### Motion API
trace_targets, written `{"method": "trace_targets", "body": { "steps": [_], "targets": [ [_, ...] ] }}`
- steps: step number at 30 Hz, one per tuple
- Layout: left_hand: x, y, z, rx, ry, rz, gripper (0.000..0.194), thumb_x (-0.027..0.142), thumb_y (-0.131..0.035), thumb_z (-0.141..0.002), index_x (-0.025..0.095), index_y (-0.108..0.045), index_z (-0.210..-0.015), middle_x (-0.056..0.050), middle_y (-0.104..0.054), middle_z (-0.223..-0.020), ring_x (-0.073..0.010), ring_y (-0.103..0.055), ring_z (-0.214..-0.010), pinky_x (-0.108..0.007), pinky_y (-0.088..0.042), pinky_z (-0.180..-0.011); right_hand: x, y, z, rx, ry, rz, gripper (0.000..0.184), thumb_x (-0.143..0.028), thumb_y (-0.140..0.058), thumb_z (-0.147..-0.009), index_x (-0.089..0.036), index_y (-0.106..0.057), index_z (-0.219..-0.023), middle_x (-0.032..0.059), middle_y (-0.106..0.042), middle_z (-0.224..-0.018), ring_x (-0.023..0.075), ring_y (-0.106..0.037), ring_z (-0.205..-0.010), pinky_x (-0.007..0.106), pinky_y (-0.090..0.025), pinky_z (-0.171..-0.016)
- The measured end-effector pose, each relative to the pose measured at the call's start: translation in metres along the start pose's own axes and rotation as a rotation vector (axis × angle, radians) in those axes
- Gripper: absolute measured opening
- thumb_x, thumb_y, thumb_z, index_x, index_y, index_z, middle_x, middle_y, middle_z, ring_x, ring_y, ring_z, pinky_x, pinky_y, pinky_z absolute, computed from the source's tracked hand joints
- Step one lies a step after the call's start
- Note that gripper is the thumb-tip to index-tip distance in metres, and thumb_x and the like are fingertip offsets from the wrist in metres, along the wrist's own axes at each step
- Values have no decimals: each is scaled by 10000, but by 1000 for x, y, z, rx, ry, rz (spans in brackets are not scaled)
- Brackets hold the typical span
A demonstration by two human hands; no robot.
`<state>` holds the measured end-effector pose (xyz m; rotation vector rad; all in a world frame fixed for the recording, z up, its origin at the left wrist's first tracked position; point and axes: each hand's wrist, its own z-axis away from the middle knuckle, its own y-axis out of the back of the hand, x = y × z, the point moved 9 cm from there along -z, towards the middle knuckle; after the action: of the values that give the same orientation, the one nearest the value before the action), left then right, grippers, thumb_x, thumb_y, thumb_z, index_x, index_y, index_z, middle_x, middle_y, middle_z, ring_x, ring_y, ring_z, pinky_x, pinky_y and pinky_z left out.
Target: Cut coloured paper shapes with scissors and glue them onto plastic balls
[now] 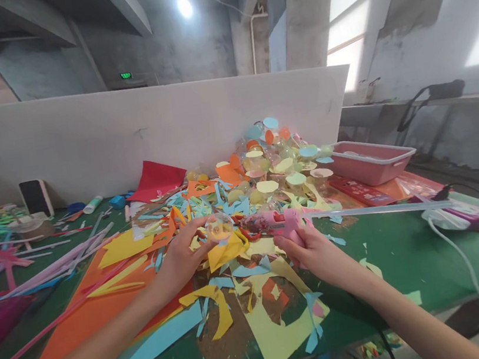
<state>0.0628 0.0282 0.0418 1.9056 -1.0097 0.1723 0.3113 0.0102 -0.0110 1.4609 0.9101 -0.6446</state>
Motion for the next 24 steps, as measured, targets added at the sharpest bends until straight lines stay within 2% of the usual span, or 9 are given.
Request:
{"method": "trace_targets", "body": {
  "steps": [7, 12, 18, 24],
  "targets": [
    [-5, 4, -2, 35, 18, -11, 394, 475, -542, -888, 272, -572, -1224, -55, -636, -1214, -212, -636, -1008, -358, -509, -892, -8, 4, 5, 22, -27, -7, 572, -665, -485, -837, -213, -435, -491, -23, -478, -465, 126, -483, -508, 255, -385, -541],
    [-5, 0, -1, 9, -18, -18, 407, 425, -524, -908, 293, -539, -1292, -55, -618, -1262, -213, -615, -1057, -367, -494, -920, -22, 7, 8, 31, 23, -50, 552, -606, -447, -870, -203, -513, -499, -7, -515, -478, 117, -449, -477, 258, -380, -541],
    [-2, -6, 0, -57, 0, 25, 391, 413, -545, -889, 264, -542, -1250, -51, -628, -1230, -197, -614, -1027, -331, -513, -866, -28, 9, 8, 52, 49, -35, 558, -607, -435, -861, -210, -487, -472, 5, -517, -462, 125, -450, -482, 263, -389, -541],
    [2, -6, 1, -75, -17, 14, 326, 381, -532, -897, 251, -547, -1195, -45, -632, -1178, -173, -612, -956, -310, -507, -841, -31, 8, 9, 50, 35, -41, 526, -586, -453, -856, -225, -460, -474, -11, -479, -444, 128, -448, -484, 268, -390, -557]
  ]
}}
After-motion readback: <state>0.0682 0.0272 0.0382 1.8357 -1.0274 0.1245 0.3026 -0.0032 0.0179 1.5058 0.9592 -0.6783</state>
